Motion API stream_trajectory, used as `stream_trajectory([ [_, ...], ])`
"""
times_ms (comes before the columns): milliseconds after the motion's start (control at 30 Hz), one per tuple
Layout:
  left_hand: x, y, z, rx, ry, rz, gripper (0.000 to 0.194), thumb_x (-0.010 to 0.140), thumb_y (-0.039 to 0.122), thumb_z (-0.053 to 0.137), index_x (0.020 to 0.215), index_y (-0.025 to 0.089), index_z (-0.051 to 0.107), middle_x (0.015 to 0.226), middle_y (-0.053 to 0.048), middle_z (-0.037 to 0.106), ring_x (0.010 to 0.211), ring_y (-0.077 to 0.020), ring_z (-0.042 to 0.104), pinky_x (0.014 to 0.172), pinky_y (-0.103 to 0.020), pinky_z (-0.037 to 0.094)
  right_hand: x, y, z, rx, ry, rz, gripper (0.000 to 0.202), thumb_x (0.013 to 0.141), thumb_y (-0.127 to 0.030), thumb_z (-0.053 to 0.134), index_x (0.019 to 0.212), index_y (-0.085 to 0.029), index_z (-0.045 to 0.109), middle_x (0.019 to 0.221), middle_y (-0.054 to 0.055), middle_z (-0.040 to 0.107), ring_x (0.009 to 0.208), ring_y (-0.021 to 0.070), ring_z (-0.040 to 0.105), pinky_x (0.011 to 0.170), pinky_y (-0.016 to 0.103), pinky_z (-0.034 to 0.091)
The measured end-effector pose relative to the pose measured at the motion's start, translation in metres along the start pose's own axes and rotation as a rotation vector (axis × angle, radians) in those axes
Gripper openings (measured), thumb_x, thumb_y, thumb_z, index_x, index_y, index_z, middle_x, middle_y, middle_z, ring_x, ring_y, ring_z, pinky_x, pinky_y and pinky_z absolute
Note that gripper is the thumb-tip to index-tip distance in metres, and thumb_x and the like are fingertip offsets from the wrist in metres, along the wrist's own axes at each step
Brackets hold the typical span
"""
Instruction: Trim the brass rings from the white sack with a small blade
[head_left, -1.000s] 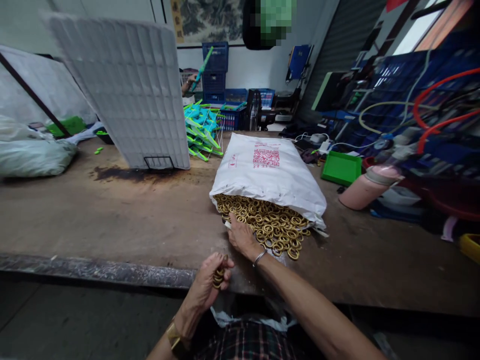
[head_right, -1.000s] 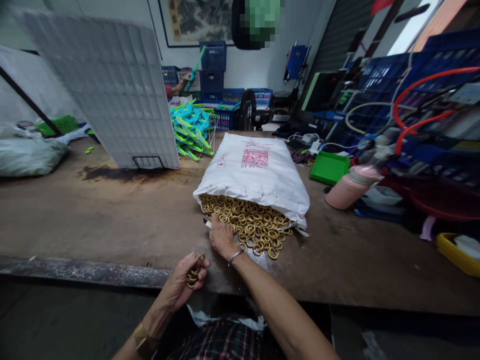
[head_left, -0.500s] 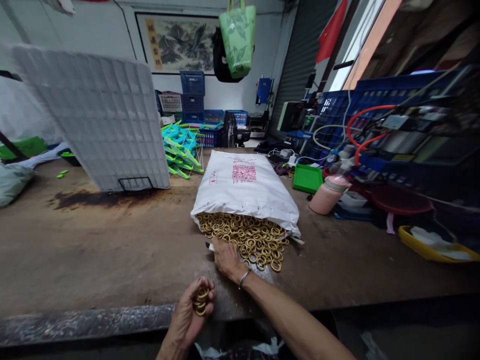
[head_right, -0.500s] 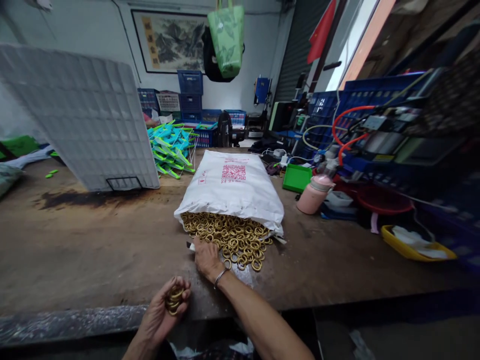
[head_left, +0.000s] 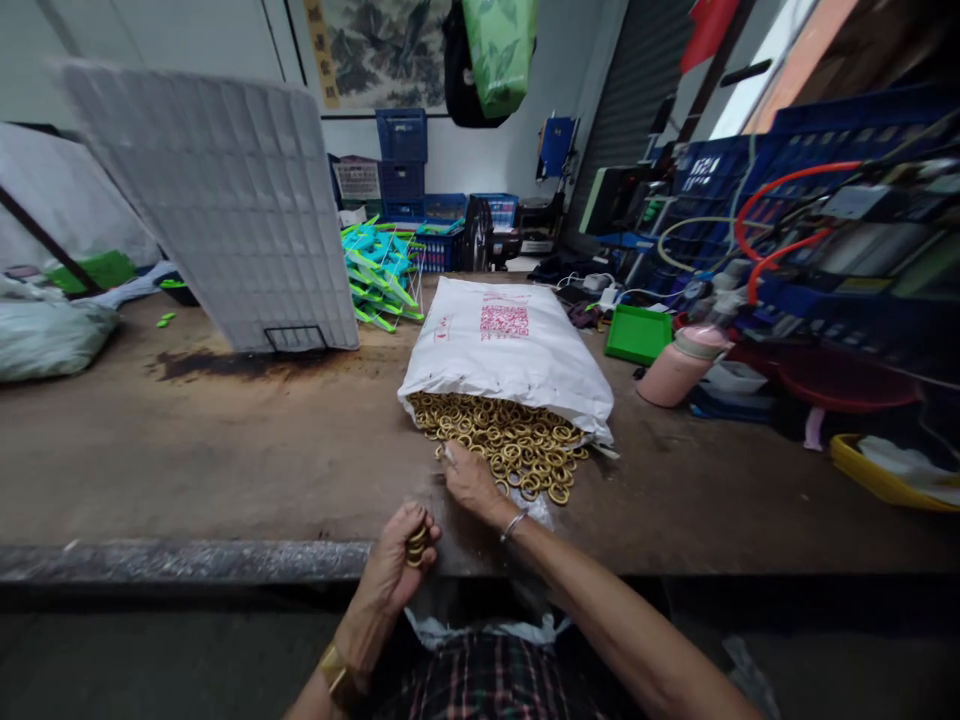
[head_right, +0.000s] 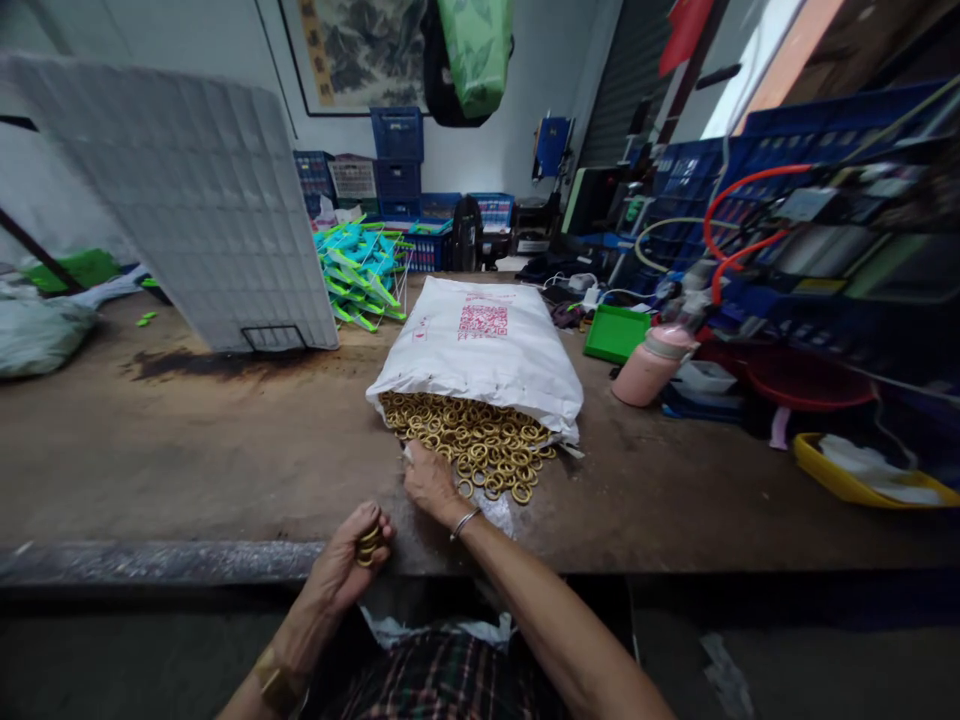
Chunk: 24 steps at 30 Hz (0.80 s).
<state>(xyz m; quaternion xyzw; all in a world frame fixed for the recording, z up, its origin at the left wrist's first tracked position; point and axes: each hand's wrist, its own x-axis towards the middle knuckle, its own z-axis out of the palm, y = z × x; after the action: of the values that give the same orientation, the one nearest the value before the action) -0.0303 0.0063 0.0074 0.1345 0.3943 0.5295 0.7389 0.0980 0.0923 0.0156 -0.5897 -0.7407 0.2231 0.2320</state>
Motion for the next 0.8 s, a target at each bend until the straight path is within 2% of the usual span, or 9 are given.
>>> stream_trajectory([
  [67,-0.001,0.0,0.004,0.042,-0.014,0.058,0.03,0.062,0.029,0.072,0.069,0.016,0.047,0.06,0.005,0.049,0.05,-0.0056,0.05,0.036,-0.012,0.03,-0.008,0.003,-0.005,0.201,-0.037,0.005,0.016,0.079,-0.018,0.037,0.069,-0.018,0.05,0.062,-0.001,0.053,0.059,0.0103,0.048,0.057,0.02,0.033],
  [167,0.001,-0.003,0.007,0.159,0.007,0.145,0.033,0.064,0.036,0.07,0.081,0.017,0.049,0.057,0.007,0.047,0.048,-0.0056,0.047,0.036,-0.012,0.028,-0.023,0.011,-0.011,0.454,-0.119,0.064,0.025,0.081,-0.028,0.037,0.059,-0.018,0.045,0.054,-0.004,0.045,0.05,0.0077,0.041,0.05,0.019,0.031],
  [333,0.006,-0.012,0.012,0.497,0.047,0.27,0.045,0.07,0.043,0.06,0.105,0.017,0.049,0.054,0.007,0.048,0.042,-0.0058,0.042,0.037,-0.015,0.03,-0.046,0.017,-0.016,0.801,-0.283,0.224,0.03,0.08,-0.045,0.04,0.064,-0.019,0.042,0.049,-0.008,0.037,0.036,0.0048,0.026,0.036,0.019,0.02],
  [400,0.007,-0.014,0.016,0.605,0.034,0.285,0.045,0.071,0.043,0.058,0.106,0.015,0.051,0.052,0.007,0.048,0.039,-0.0054,0.039,0.036,-0.016,0.029,-0.05,0.017,-0.018,0.866,-0.329,0.245,0.03,0.079,-0.046,0.043,0.066,-0.02,0.042,0.049,-0.009,0.037,0.035,0.0041,0.024,0.034,0.018,0.019],
  [500,0.008,-0.016,0.022,0.692,0.01,0.299,0.037,0.072,0.043,0.057,0.095,0.014,0.057,0.05,0.007,0.047,0.038,-0.0052,0.037,0.038,-0.017,0.029,-0.054,0.018,-0.019,0.907,-0.364,0.264,0.03,0.077,-0.047,0.046,0.065,-0.02,0.04,0.049,-0.01,0.037,0.034,0.0036,0.023,0.033,0.017,0.018],
  [633,0.011,-0.019,0.025,0.747,-0.003,0.343,0.024,0.074,0.04,0.055,0.075,0.015,0.056,0.049,0.006,0.047,0.039,-0.0047,0.037,0.041,-0.018,0.03,-0.057,0.021,-0.017,0.832,-0.311,0.258,0.033,0.077,-0.045,0.047,0.058,-0.019,0.041,0.045,-0.009,0.036,0.035,0.0031,0.026,0.033,0.017,0.018],
  [800,0.012,-0.022,0.023,0.75,0.002,0.33,0.024,0.074,0.04,0.055,0.073,0.016,0.054,0.049,0.006,0.047,0.04,-0.005,0.037,0.043,-0.018,0.031,-0.058,0.022,-0.014,0.901,-0.312,0.33,0.027,0.076,-0.042,0.046,0.062,-0.02,0.041,0.045,-0.01,0.037,0.031,0.0028,0.024,0.031,0.017,0.017],
])
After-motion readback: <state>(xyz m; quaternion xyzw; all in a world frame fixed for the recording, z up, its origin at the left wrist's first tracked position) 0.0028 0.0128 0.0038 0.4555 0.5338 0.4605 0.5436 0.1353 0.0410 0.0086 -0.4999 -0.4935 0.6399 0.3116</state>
